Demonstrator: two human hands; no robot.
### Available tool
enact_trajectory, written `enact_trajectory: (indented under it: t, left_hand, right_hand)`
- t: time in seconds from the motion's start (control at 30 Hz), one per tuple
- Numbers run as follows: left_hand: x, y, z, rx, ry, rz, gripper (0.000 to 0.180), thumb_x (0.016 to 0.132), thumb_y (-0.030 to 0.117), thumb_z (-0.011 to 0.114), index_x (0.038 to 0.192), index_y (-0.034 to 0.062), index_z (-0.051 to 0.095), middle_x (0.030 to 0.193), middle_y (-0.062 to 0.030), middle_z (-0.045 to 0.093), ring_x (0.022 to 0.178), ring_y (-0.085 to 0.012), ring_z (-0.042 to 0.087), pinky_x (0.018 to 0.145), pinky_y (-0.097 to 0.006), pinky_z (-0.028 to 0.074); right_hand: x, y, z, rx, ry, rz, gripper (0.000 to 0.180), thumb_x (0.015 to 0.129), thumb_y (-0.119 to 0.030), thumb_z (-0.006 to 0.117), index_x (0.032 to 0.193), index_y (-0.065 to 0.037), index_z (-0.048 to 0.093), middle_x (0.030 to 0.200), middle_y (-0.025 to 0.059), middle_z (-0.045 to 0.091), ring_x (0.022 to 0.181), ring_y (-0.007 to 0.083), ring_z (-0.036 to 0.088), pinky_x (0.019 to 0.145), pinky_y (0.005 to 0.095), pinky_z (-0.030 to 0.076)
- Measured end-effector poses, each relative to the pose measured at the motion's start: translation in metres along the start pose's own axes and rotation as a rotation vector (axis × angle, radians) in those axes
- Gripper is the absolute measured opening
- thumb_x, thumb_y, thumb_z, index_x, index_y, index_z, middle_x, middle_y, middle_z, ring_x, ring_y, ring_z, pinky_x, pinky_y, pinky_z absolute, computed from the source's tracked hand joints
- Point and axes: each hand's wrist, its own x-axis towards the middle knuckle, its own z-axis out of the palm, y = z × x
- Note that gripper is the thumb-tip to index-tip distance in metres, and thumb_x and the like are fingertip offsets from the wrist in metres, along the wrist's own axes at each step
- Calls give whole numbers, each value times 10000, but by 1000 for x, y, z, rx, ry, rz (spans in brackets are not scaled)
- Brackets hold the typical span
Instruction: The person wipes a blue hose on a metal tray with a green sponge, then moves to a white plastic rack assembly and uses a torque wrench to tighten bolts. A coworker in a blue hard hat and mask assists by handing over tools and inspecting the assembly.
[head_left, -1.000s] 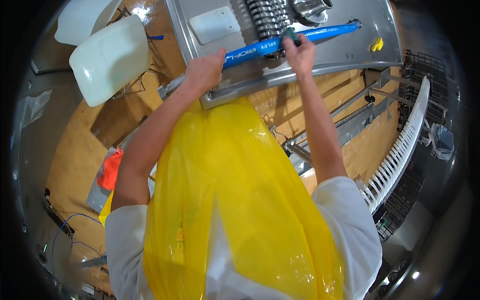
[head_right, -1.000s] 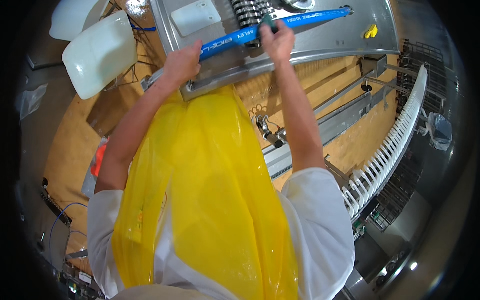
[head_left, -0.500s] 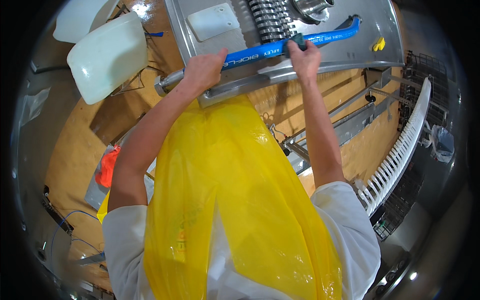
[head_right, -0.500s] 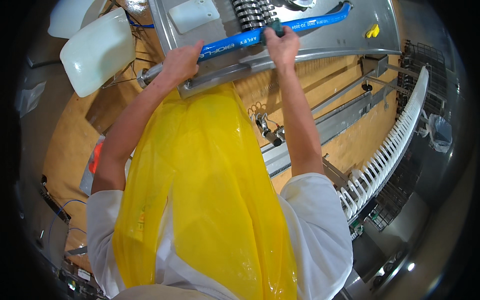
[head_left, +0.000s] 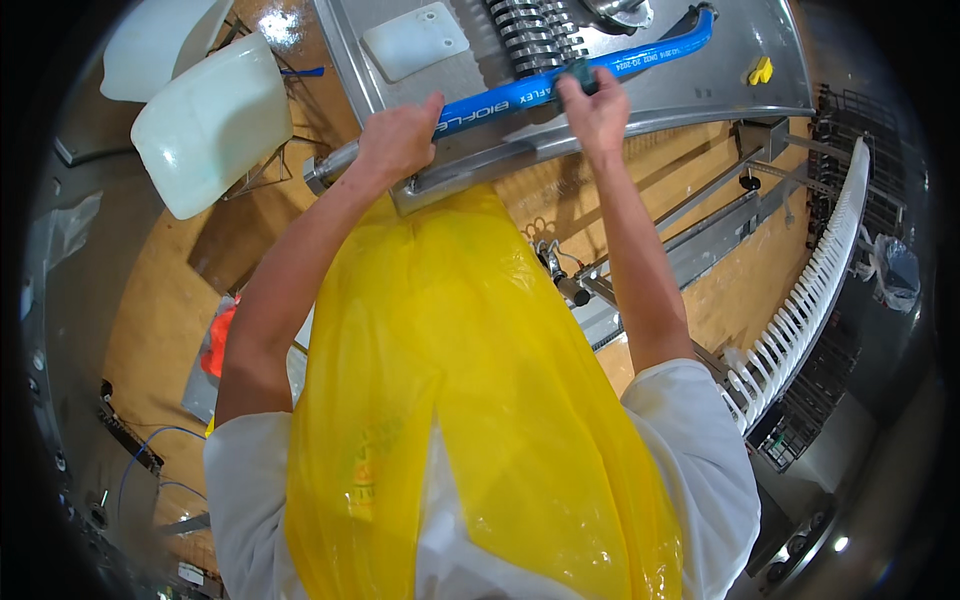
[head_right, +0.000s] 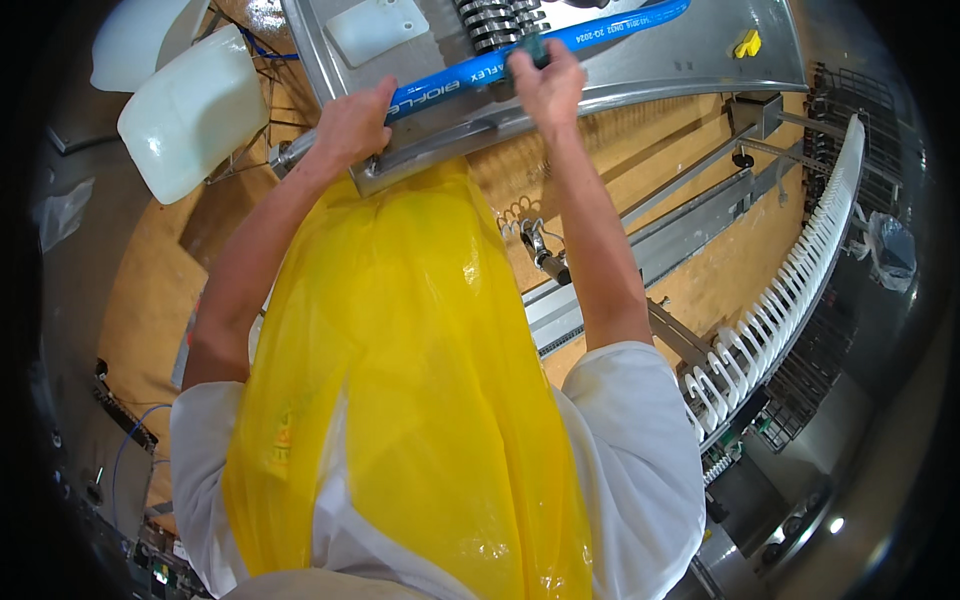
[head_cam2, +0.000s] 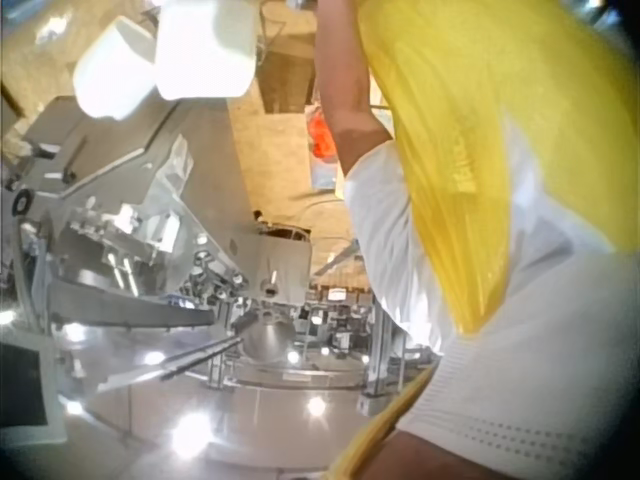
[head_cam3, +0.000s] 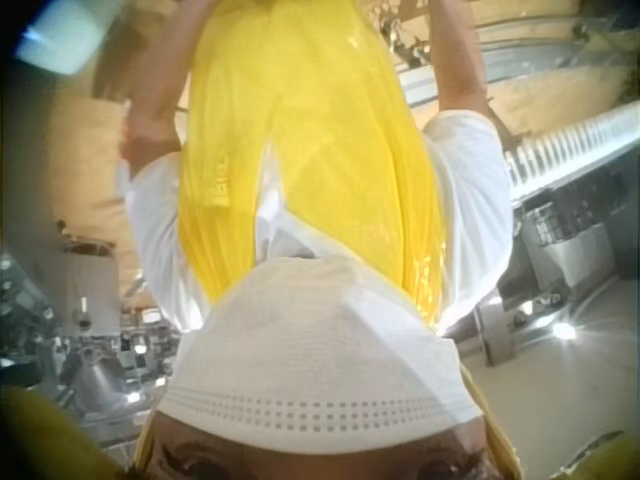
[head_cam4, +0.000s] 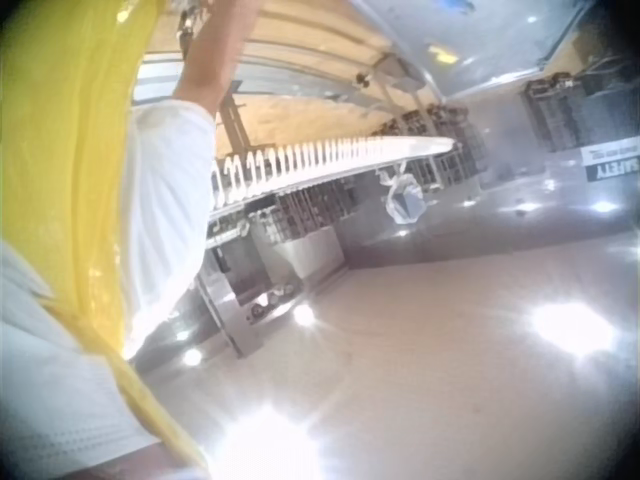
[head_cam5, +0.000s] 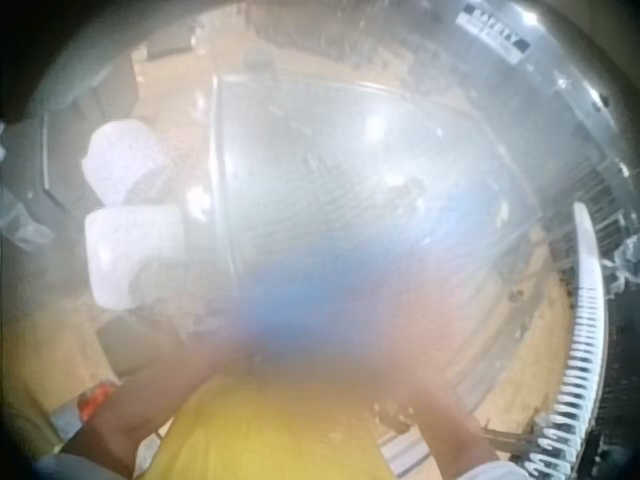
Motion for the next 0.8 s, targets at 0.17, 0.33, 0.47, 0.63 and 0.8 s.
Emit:
enact_trajectory:
  t: [0.17,0.33,0.47,0.63,0.8]
  left_hand:
    - [-1,3,-6,-4,-42,-16,446,876,109,736,1291,75,577,940,-175,769,919,-411,764,768,-540,601]
    - [-1,5,-5,3,-12,14,416,873,112,737,1257,83,581,915,-163,770,903,-413,763,761,-544,600]
    - [-1,2,-2,26,-48,-37,501,855,171,813,1284,102,563,965,-159,769,948,-419,758,776,-538,597]
    - [-5,3,0,-17,31,-2,426,880,109,733,1282,86,593,912,-163,771,894,-405,767,743,-540,599]
    - [-4,3,1,-9,-39,-45,534,853,161,804,1327,100,568,1009,-161,772,965,-409,758,791,-541,594]
  right_hand:
    - [-16,-13,18,-100,-22,-74,254,896,-220,768,939,29,741,820,162,771,725,190,702,728,375,584]
    - [20,31,-7,25,39,-73,291,889,-252,819,979,21,771,812,146,775,736,207,704,744,374,582]
    - [26,19,-10,-119,121,4,320,901,-262,823,966,46,770,815,113,786,735,188,704,734,373,582]
    - [11,5,-9,99,67,267,254,956,-220,780,918,31,780,824,107,779,765,172,710,718,375,572]
    - [-38,-2,26,282,-73,194,245,1011,-202,714,855,-28,788,789,74,755,721,163,677,667,346,538]
